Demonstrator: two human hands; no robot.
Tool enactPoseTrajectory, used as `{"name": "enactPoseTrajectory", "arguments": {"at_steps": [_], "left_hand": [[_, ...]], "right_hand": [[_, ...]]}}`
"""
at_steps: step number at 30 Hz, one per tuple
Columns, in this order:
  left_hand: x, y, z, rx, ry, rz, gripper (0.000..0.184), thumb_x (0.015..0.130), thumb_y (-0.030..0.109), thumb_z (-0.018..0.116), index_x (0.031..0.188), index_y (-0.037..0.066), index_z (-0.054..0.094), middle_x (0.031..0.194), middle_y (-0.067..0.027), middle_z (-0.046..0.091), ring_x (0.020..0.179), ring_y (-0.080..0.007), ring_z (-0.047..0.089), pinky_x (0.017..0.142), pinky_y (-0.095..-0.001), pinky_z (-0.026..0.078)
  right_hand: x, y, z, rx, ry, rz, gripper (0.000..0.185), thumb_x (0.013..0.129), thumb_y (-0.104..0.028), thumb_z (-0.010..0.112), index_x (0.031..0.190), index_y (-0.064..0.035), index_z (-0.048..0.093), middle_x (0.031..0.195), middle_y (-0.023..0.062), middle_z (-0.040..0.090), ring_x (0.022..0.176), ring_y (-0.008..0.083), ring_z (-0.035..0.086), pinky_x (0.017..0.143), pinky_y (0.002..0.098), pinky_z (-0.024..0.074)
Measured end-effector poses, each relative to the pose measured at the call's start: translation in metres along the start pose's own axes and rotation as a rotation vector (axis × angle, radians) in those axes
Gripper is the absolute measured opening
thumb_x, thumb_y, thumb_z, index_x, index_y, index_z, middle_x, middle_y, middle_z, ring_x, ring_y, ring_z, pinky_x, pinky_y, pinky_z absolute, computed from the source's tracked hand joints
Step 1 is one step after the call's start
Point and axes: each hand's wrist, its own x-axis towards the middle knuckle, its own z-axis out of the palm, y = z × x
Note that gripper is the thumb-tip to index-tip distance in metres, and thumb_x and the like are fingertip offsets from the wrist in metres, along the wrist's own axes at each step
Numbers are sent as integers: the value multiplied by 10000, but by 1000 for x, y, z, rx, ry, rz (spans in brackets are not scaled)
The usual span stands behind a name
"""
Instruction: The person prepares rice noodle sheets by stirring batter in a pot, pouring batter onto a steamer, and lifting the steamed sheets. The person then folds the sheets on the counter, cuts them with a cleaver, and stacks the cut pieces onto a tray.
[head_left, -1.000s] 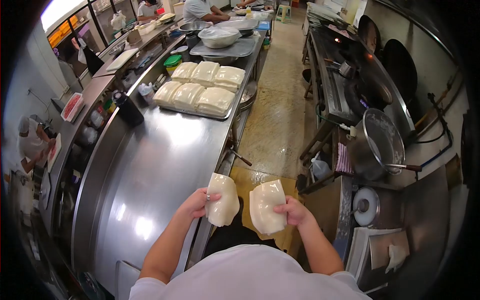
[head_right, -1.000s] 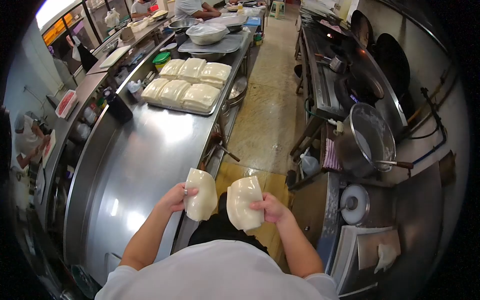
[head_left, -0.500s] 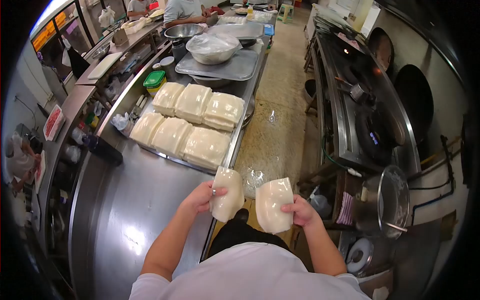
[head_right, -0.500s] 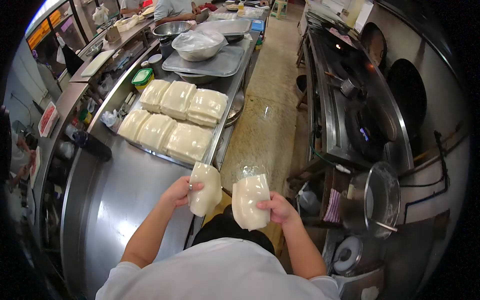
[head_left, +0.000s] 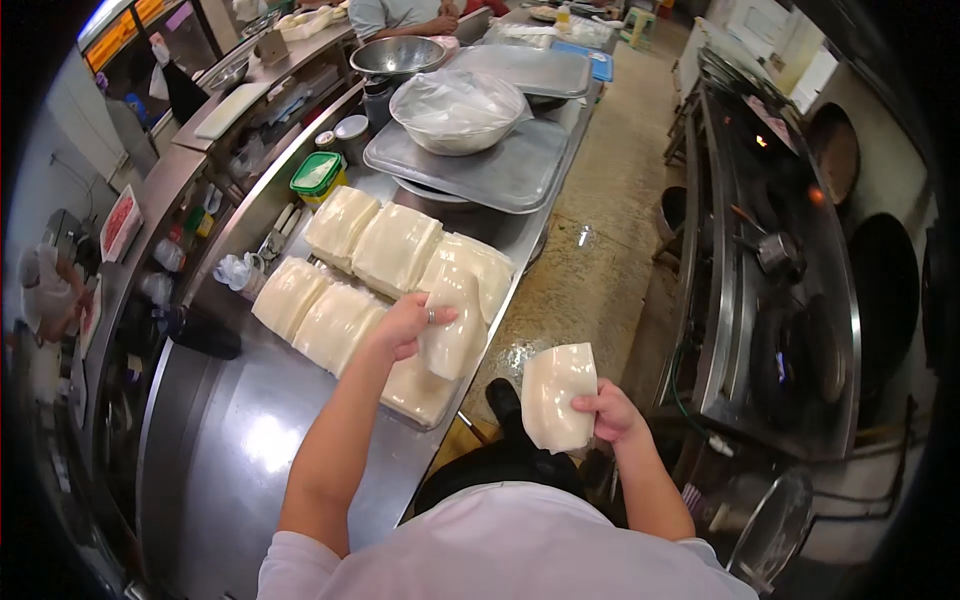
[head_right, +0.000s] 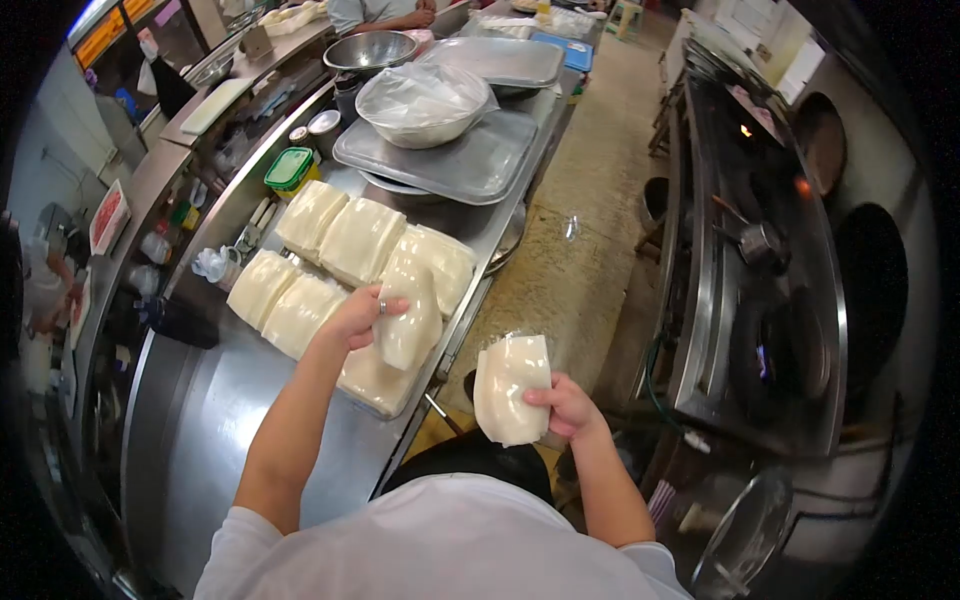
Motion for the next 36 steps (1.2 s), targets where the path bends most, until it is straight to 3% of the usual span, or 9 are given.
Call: {"name": "enactPoseTrajectory", "arguments": {"at_steps": [7, 10, 16, 19, 23, 26, 29, 32, 36], "left_hand": [[84, 57, -3, -57, 13, -42, 331, 915, 38, 728, 1231, -28, 652, 1149, -137, 722, 1021, -267, 720, 912, -432, 603], [117, 76, -15, 172, 108, -203, 340, 911, 43, 736, 1233, -26, 652, 1148, -126, 723, 1025, -258, 713, 921, -429, 592], [131, 75, -23, 453, 279, -128, 440, 846, 96, 822, 1235, -24, 653, 1129, -136, 726, 982, -237, 715, 867, -379, 572], [119, 65, -24, 752, 449, -71, 565, 780, 190, 888, 1256, -8, 656, 1156, -167, 729, 1012, -252, 712, 898, -381, 556], [79, 48, 7, 1001, 768, 190, 642, 773, 270, 896, 1301, 13, 637, 1270, -180, 689, 1178, -267, 654, 994, -378, 509], [55, 16, 15, 552, 551, 332, 611, 810, 250, 874, 1318, 15, 629, 1301, -160, 676, 1201, -251, 633, 1014, -394, 498], [11, -1, 26, 231, 177, 422, 484, 876, 154, 818, 1295, -5, 635, 1243, -64, 703, 1108, -206, 660, 1011, -365, 503], [-23, -40, 11, 37, 6, 174, 418, 922, 83, 759, 1303, -29, 627, 1240, -68, 704, 1105, -178, 656, 1015, -339, 501], [-64, -97, 3, -101, 421, 93, 339, 942, 31, 713, 1268, -28, 647, 1185, -87, 723, 1016, -153, 689, 926, -323, 551]], "right_hand": [[76, -89, -43, -5, -70, 154, 454, 864, -31, 749, 1293, 38, 618, 1225, 158, 699, 1098, 295, 705, 978, 448, 567], [102, -122, -53, -19, -91, 214, 452, 868, -28, 743, 1297, 36, 617, 1231, 158, 697, 1101, 293, 704, 983, 443, 564], [144, -162, -67, -56, -129, 288, 446, 874, -19, 733, 1300, 41, 615, 1221, 160, 701, 1084, 285, 711, 973, 437, 570], [160, -171, -59, -76, -173, 327, 443, 874, -19, 736, 1297, 45, 618, 1208, 158, 707, 1075, 277, 714, 964, 426, 575], [181, -178, -28, -193, -253, 416, 436, 871, -28, 752, 1280, 59, 628, 1197, 149, 711, 1079, 261, 711, 960, 414, 577], [194, -176, 11, -360, -389, 466, 436, 863, -24, 756, 1275, 54, 638, 1189, 119, 714, 1064, 216, 705, 941, 385, 573], [216, -159, 48, -522, -594, 585, 447, 850, -3, 749, 1282, 36, 643, 1171, 85, 717, 1021, 170, 695, 912, 347, 565], [241, -136, 95, -796, -748, 720, 469, 828, -2, 752, 1285, 15, 648, 1143, 66, 721, 990, 149, 685, 892, 319, 555], [286, -88, 144, -996, -940, 854, 455, 805, -23, 763, 1248, 17, 666, 1109, 85, 725, 970, 163, 687, 872, 320, 556]]}}
